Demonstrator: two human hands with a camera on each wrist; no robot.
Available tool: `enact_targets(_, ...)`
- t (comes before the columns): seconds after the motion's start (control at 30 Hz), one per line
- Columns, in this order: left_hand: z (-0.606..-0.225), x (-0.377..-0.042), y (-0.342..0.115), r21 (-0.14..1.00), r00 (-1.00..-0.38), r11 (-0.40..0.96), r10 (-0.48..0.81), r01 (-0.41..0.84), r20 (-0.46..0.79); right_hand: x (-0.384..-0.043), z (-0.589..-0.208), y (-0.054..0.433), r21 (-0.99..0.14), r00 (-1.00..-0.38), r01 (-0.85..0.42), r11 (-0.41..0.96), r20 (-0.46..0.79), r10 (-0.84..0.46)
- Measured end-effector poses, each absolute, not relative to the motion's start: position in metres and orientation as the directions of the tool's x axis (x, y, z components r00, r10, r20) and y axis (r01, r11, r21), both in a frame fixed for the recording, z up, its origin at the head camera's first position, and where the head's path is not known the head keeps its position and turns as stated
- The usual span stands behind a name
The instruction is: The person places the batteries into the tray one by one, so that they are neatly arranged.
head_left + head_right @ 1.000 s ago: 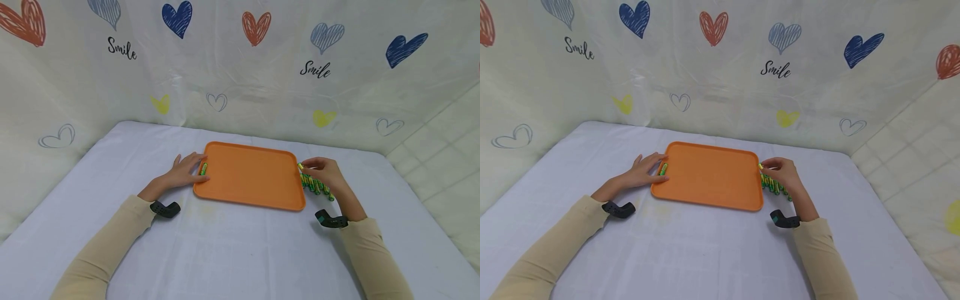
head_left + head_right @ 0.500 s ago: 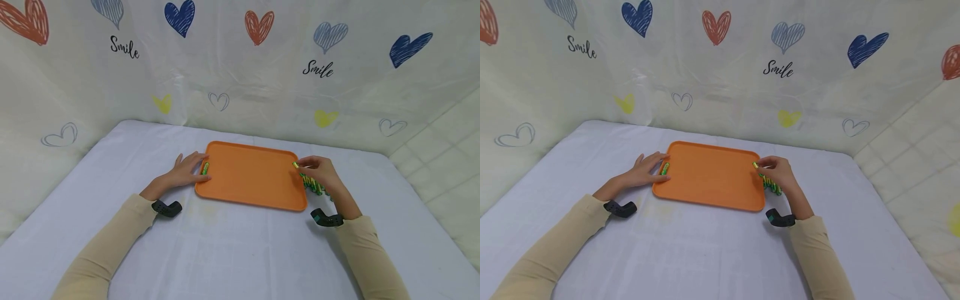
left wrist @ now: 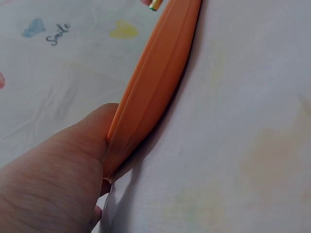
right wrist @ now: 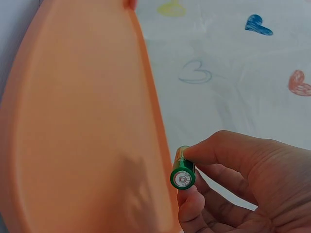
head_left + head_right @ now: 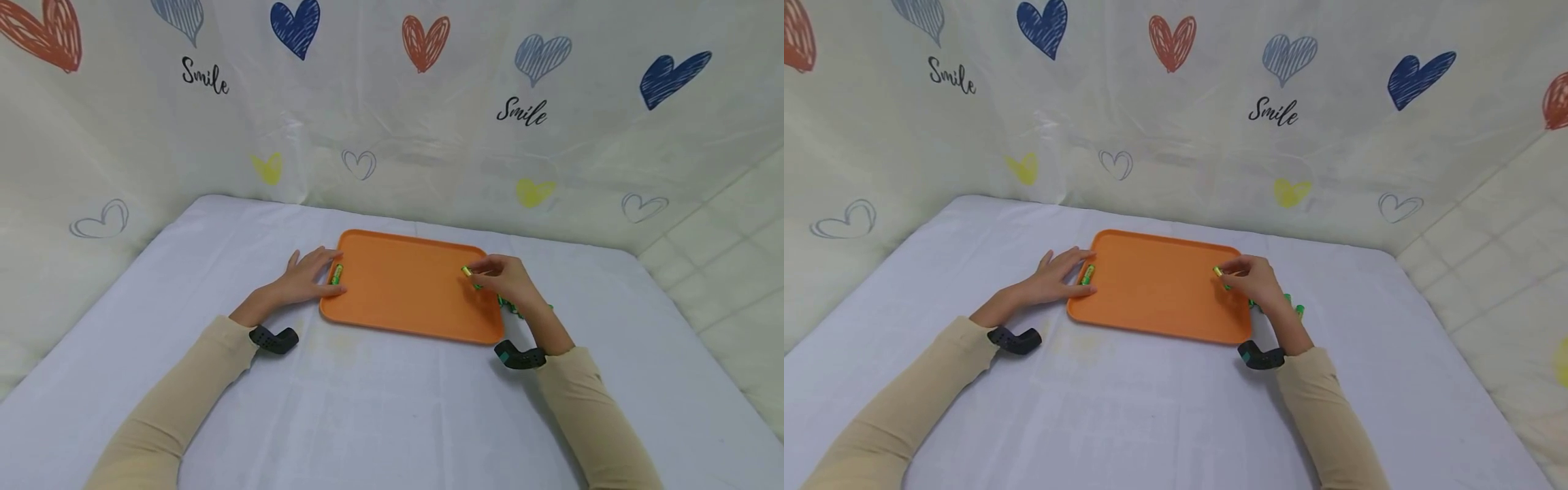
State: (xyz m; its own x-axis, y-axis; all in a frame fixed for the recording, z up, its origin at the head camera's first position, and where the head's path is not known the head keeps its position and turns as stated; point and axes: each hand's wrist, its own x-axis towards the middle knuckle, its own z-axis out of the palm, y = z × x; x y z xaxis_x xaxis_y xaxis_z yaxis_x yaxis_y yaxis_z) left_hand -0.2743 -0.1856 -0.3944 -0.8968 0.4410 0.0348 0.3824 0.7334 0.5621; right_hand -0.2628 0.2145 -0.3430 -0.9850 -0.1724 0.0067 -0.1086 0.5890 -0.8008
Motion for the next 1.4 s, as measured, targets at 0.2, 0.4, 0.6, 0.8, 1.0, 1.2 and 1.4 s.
enact_targets(0.2,-0.393,-0.275,-0.185,0.561,-0.898,0.737,0.440,0.376,0.023,-0.265,-0.341,0.206,-0.796,-0.985,-0.103,0.597,-0.003,-0.173)
enact_targets(0.4,-0.391,-0.274,-0.184,0.569,-0.900,0.738,0.436,0.362,0.006,-0.264,-0.341,0.200,-0.813,-0.975,-0.138,0.566,0.011,-0.222)
enact_targets(0.6,-0.389,-0.273,-0.182,0.575,-0.900,0.737,0.435,0.355,-0.003,-0.268,-0.342,0.193,-0.790,-0.973,-0.157,0.593,0.021,-0.230)
enact_targets(0.8,-0.390,-0.273,-0.182,0.569,-0.900,0.738,0.436,0.362,0.008,-0.271,-0.342,0.182,-0.788,-0.969,-0.172,0.592,0.027,-0.246)
enact_targets(1.0,-0.392,-0.274,-0.183,0.567,-0.902,0.740,0.432,0.363,0.013,-0.273,-0.342,0.172,-0.806,-0.963,-0.176,0.566,0.022,-0.269)
enact_targets(1.2,-0.394,-0.275,-0.185,0.565,-0.902,0.740,0.431,0.364,0.016,-0.274,-0.345,0.164,-0.827,-0.954,-0.212,0.521,0.060,-0.294)
enact_targets(1.4,-0.395,-0.275,-0.186,0.573,-0.904,0.738,0.428,0.356,0.011,-0.275,-0.348,0.155,-0.810,-0.952,-0.220,0.543,0.057,-0.301)
